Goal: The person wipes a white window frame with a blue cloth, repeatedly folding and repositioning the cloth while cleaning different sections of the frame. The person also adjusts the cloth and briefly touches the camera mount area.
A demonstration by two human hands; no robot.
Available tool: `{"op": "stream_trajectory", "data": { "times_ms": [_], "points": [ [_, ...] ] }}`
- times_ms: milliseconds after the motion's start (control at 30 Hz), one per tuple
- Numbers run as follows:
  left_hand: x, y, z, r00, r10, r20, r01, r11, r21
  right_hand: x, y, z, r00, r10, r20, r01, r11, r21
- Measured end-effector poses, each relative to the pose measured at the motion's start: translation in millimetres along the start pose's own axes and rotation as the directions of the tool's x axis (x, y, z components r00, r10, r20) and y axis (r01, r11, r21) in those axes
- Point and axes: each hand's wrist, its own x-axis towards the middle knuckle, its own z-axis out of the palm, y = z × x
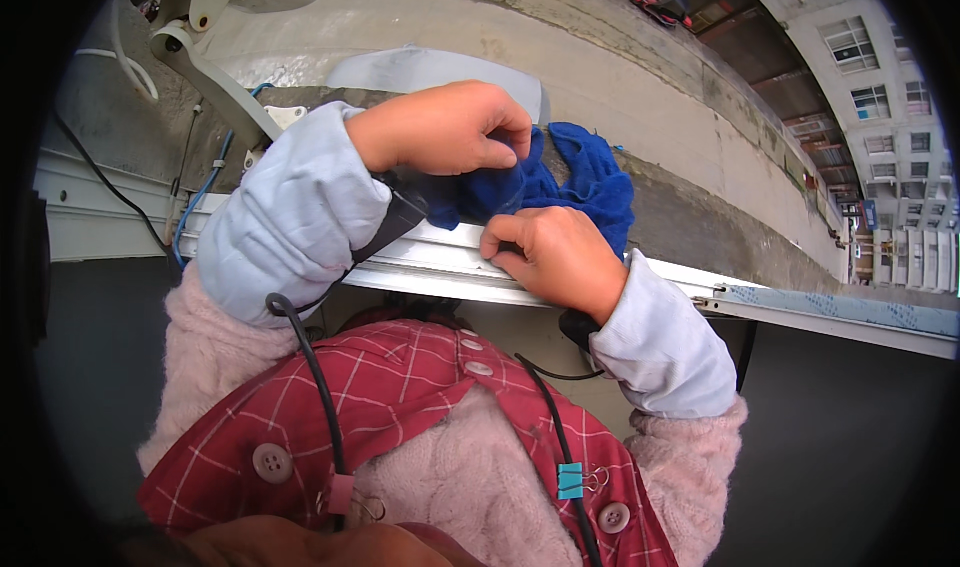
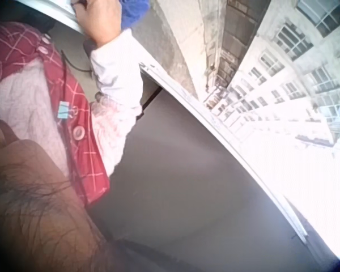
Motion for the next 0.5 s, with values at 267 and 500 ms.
{"op": "stream_trajectory", "data": {
  "times_ms": [267, 500],
  "points": [
    [6.4, -1.0, 4.9, 1.000, -0.016, -0.001, 0.017, 1.000, 0.026, 9.8, 2.7, 5.7, 0.999, -0.026, -0.032, 0.025, 0.999, -0.046],
    [1.8, 1.8, -1.6, 0.997, -0.060, 0.057, 0.056, 0.996, 0.067, 53.5, -4.3, 16.6, 0.969, -0.245, 0.016, 0.245, 0.969, -0.011]
  ]
}}
